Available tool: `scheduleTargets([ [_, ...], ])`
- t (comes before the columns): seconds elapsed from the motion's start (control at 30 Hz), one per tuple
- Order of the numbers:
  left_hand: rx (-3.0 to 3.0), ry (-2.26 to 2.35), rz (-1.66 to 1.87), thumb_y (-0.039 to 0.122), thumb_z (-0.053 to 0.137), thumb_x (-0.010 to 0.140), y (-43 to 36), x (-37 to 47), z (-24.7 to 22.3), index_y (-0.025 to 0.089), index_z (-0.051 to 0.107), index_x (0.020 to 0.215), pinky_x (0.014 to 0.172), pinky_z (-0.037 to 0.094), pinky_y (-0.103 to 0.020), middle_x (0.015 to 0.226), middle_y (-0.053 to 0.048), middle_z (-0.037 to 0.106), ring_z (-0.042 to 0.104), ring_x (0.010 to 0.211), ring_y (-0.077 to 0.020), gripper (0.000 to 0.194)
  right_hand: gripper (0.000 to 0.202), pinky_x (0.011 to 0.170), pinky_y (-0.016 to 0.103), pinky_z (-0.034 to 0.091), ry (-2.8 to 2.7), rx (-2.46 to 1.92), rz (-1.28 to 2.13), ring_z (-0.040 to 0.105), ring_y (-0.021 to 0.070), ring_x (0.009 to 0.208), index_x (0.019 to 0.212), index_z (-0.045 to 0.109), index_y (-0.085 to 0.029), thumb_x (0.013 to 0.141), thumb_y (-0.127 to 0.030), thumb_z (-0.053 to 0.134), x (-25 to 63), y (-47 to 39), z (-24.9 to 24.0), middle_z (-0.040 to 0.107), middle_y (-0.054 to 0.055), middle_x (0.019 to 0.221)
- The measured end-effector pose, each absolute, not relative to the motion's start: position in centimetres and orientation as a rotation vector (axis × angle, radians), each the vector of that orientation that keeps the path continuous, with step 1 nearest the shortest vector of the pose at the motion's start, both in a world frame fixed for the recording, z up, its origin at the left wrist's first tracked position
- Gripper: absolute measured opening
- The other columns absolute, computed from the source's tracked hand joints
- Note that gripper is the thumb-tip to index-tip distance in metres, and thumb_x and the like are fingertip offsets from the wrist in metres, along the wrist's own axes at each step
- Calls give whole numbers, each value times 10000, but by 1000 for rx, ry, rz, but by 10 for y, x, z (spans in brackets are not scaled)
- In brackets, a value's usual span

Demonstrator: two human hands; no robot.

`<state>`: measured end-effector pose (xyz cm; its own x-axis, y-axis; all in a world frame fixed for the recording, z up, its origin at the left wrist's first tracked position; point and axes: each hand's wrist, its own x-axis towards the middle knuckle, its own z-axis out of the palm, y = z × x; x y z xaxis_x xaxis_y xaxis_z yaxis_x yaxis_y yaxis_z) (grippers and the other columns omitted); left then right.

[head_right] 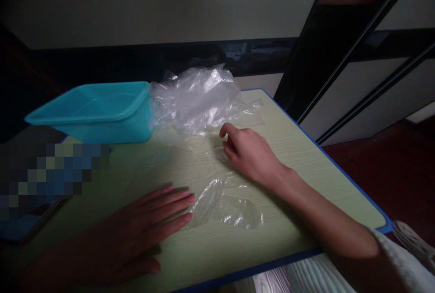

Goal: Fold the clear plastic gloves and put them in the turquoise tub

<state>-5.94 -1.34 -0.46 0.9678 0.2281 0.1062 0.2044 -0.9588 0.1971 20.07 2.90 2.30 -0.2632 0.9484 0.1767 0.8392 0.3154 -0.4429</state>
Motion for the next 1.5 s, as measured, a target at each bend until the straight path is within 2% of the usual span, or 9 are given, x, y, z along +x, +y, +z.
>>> scheduleTargets([
  [0.17, 2938, 352, 262, 472, 316, 938, -12, -62, -4, 138, 310, 1353, 1111, 178, -411, 1361, -133, 465, 315, 1326, -224, 532, 199, 541, 260, 310, -2218, -1707, 153, 469, 134, 527, 968, 542, -138, 803, -157, 433, 206, 31, 24, 530, 14, 611],
  [0.37, 2916, 262, 176, 493, 312, 932, -17, -59, 1, 141, 336, 1336, 1122, 100, -423, 1349, -127, 481, 336, 1314, -218, 536, 193, 533, 263, 300, -2271, -1740, 154, 473, 138, 536, 960, 556, -140, 816, -159, 429, 204, 31, 21, 558, 32, 637],
  [0.6, 2898, 151, 101, 430, 331, 942, -23, -57, 2, 159, 309, 1348, 1131, 71, -404, 1370, -91, 464, 312, 1326, -196, 488, 140, 619, 282, 371, -2476, -1516, 188, 495, 149, 652, 854, 547, -140, 858, -155, 407, 199, 31, 17, 577, 74, 812],
  [0.73, 2919, 449, 332, 402, 288, 959, -19, -60, -6, 95, 317, 1336, 1126, 138, -393, 1399, -130, 416, 268, 1344, -201, 486, 248, 801, 339, 428, -2572, -1326, 209, 540, 217, 924, 1027, 572, -110, 925, -242, 389, 194, 31, 12, 591, 131, 994],
  [0.83, 2955, 743, 458, 284, 308, 961, -14, -62, -14, 78, 368, 1307, 1106, 206, -403, 1383, -144, 431, 320, 1317, -210, 407, 380, 937, 434, 385, -2608, -1222, 175, 473, 266, 1139, 1212, 516, -113, 944, -343, 375, 192, 32, 4, 534, 171, 1218],
  [0.93, 2985, 864, 497, 223, 339, 941, -11, -63, -19, 85, 437, 1250, 1080, 256, -425, 1315, -136, 510, 419, 1247, -211, 352, 469, 983, 511, 334, -2646, -1229, 121, 415, 305, 1226, 1284, 471, -111, 940, -408, 353, 191, 32, -4, 468, 199, 1315],
  [1.03, 3001, 894, 518, 193, 347, 928, -10, -63, -19, 86, 470, 1220, 1069, 272, -442, 1266, -131, 555, 474, 1197, -212, 334, 536, 1011, 541, 298, -2681, -1279, 133, 354, 326, 1278, 1326, 429, -106, 928, -456, 348, 190, 31, -9, 402, 195, 1383],
  [1.23, 3005, 890, 511, 182, 351, 922, -11, -62, -19, 85, 474, 1222, 1069, 274, -458, 1264, -128, 561, 484, 1190, -214, 339, 584, 1057, 552, 241, -2668, -1286, 242, 307, 312, 1307, 1340, 398, -77, 921, -480, 344, 188, 32, -8, 407, 143, 1397],
  [1.5, 3007, 887, 391, 194, 351, 920, -10, -63, -20, 88, 417, 1272, 1052, 292, -498, 1321, -127, 510, 426, 1244, -234, 374, 507, 1032, 531, 299, -2577, -1236, 360, 370, 294, 1271, 1306, 446, -93, 923, -421, 396, 190, 34, -5, 439, 175, 1359],
])
